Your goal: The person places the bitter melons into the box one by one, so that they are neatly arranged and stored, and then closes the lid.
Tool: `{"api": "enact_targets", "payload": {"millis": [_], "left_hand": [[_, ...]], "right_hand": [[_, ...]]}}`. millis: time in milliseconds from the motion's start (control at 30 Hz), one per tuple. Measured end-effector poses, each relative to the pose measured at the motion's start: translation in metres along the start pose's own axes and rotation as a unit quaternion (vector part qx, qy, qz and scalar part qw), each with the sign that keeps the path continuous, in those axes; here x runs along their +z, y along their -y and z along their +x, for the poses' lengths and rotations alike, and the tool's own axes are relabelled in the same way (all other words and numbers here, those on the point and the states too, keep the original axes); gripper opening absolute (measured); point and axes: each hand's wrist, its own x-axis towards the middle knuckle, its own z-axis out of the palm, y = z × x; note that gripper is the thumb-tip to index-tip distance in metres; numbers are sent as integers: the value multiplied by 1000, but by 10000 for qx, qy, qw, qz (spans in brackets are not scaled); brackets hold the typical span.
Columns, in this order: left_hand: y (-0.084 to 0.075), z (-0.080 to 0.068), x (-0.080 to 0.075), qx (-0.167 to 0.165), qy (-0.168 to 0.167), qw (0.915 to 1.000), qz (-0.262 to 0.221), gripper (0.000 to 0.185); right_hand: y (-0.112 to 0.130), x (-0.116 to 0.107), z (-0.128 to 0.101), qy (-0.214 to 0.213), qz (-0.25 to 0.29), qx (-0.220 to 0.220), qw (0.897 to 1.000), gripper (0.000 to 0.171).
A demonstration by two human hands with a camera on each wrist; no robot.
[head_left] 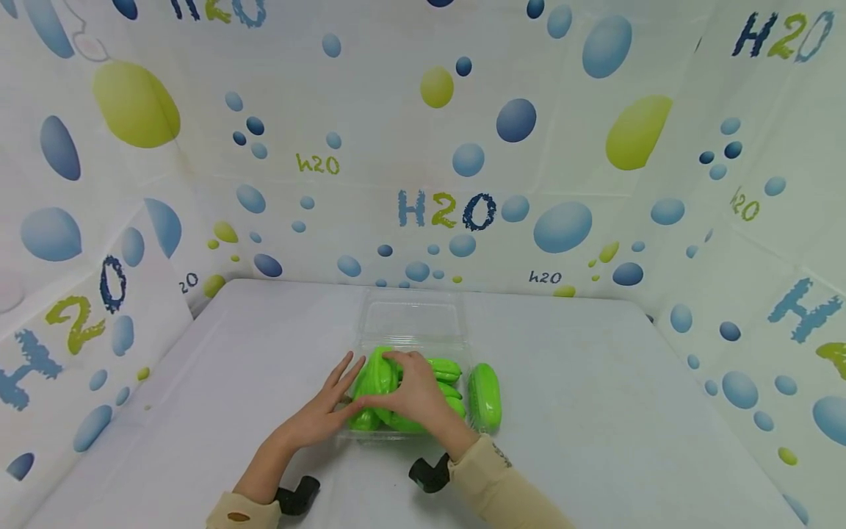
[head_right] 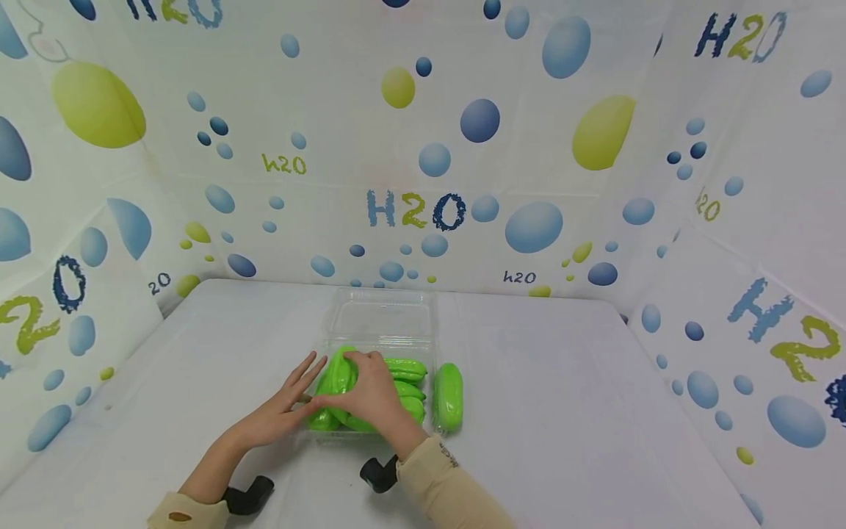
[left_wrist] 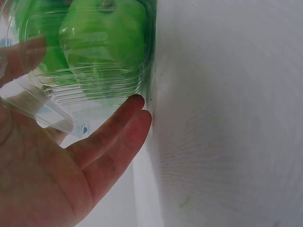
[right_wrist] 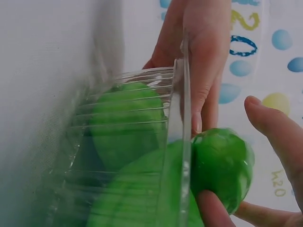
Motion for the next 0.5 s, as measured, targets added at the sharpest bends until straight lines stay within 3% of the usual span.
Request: {"api": "enact_targets", "payload": {"millis": [500], "left_hand": [[-1, -1, -1, 57, 42, 10000, -18, 66]], "right_hand": [[-5, -10, -2, -165, 45, 32, 9998, 81]]}}
